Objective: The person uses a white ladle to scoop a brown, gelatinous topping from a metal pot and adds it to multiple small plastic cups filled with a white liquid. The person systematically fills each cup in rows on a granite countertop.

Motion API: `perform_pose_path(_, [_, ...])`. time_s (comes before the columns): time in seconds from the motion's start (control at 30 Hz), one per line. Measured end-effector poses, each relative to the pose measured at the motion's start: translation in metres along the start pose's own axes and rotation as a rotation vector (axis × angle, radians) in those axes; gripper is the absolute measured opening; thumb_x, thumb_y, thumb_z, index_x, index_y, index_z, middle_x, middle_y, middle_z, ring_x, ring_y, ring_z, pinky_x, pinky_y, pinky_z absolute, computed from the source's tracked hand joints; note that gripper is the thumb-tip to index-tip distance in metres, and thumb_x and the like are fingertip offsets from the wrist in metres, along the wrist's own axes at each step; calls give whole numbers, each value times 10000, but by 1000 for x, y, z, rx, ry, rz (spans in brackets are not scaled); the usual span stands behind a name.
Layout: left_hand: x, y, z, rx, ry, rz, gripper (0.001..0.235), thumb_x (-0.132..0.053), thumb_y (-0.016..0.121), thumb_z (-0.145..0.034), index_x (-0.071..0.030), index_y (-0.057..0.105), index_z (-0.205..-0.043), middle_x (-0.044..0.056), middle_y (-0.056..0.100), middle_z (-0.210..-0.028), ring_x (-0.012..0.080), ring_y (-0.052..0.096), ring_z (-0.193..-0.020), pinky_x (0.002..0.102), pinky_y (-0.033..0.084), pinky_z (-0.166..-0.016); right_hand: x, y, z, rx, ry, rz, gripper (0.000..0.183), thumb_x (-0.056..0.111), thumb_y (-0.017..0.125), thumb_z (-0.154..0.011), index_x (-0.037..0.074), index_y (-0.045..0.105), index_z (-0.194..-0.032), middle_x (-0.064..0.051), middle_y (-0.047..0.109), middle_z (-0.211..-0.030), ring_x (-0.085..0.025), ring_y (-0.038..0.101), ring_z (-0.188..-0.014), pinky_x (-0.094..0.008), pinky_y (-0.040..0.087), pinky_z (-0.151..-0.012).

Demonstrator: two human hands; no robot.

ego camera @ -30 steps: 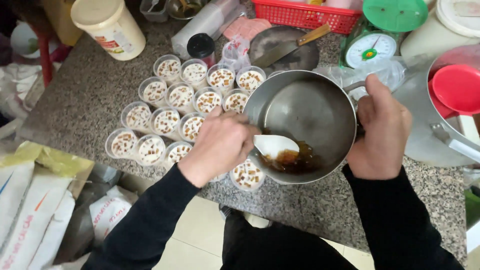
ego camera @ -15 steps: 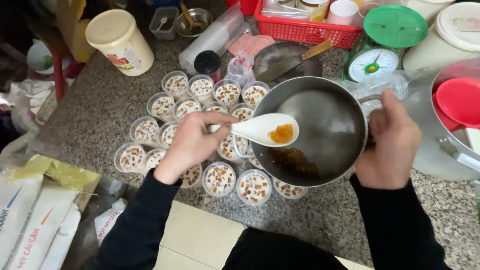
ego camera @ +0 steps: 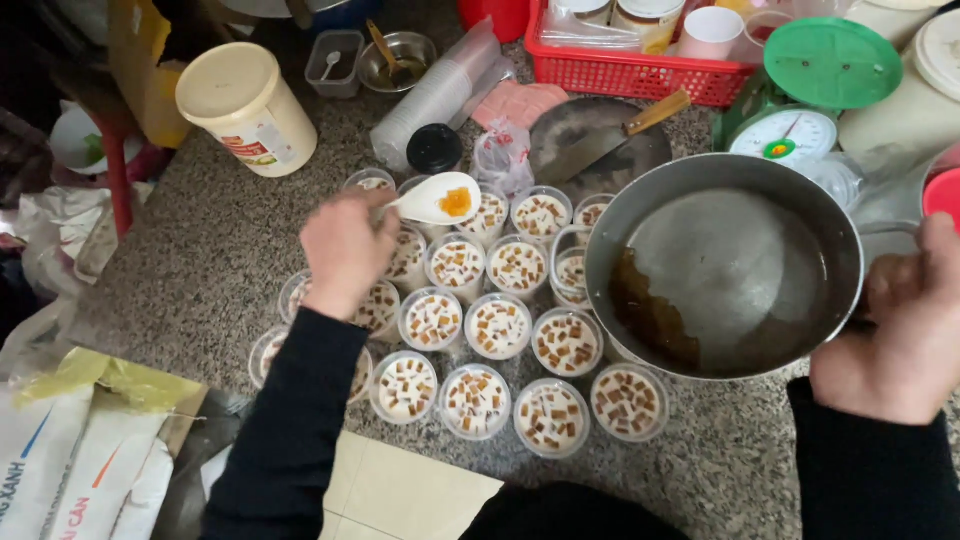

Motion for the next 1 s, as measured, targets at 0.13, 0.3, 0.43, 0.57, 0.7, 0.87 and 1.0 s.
perform_pose_path(0.13, [0, 33, -5, -333, 362, -157, 151, -204, 794, -1084, -203, 907, -1184, 57, 845, -1006, 219, 788, -771, 442, 656, -718, -1, 2, -3, 1, 68, 26, 706, 495, 783, -1226, 316, 305, -738, 128, 233, -682, -57, 200, -636, -287, 259, -724])
perform_pose_path(0.3, [-1, 48, -6, -393, 432, -214, 112, -227, 821, -1089, -153, 905, -1101, 28, 758, -902, 263, 741, -766, 468, 635, -716, -2, -7, -12, -45, 139, 184, 721, 579, 721, -1143, 296, 185, -752, 121, 148, -674, -110, 140, -666, -325, 279, -775])
perform_pose_path(0.43, [3, 46, -5, -430, 429, -204, 153, -194, 805, -1059, -176, 921, -1158, 61, 811, -992, 297, 784, -864, 491, 629, -777, -2, -13, -14, -23, -19, -53, 791, 314, 798, -1277, 294, 260, -697, 120, 229, -644, -58, 157, -607, -315, 195, -674])
perform_pose_path(0.57, [15, 48, -7, -266, 184, 6, 245, -201, 736, -1083, -152, 896, -1261, 106, 860, -1226, 331, 818, -967, 542, 650, -758, -4, -19, -13, -24, 4, -89, 743, 375, 841, -1264, 292, 368, -697, 122, 312, -663, -41, 250, -640, -273, 283, -733])
perform_pose_path(0.7, [23, 39, -3, -64, -119, 112, 231, -365, 715, -1121, -313, 867, -1288, 54, 821, -1369, 57, 577, -508, 303, 573, -587, -3, -18, -7, 3, 38, -7, 778, 462, 830, -1232, 305, 289, -694, 130, 234, -655, -66, 191, -645, -310, 297, -774])
perform_pose_path(0.87, [31, 12, 26, -136, 21, 136, 300, -341, 689, -1121, -270, 842, -1369, 152, 777, -1456, 99, 498, -469, 327, 544, -553, -4, -19, -7, 5, 27, 17, 688, 478, 828, -1221, 315, 358, -745, 140, 277, -687, -38, 232, -652, -283, 301, -775])
perform_pose_path(1.0, [34, 6, 56, -269, 224, 2, 269, -249, 696, -1142, -157, 851, -1342, 119, 865, -1286, 307, 788, -1208, 586, 549, -1066, -3, -12, -5, 27, 41, -11, 768, 436, 837, -1253, 299, 318, -704, 128, 284, -660, -53, 208, -630, -291, 293, -740])
Point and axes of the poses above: each hand's wrist, its own z-axis away from the middle knuckle, its own y-axis out of the palm, x = y × z, the point moved 3 cm from there along -z, towards the middle knuckle
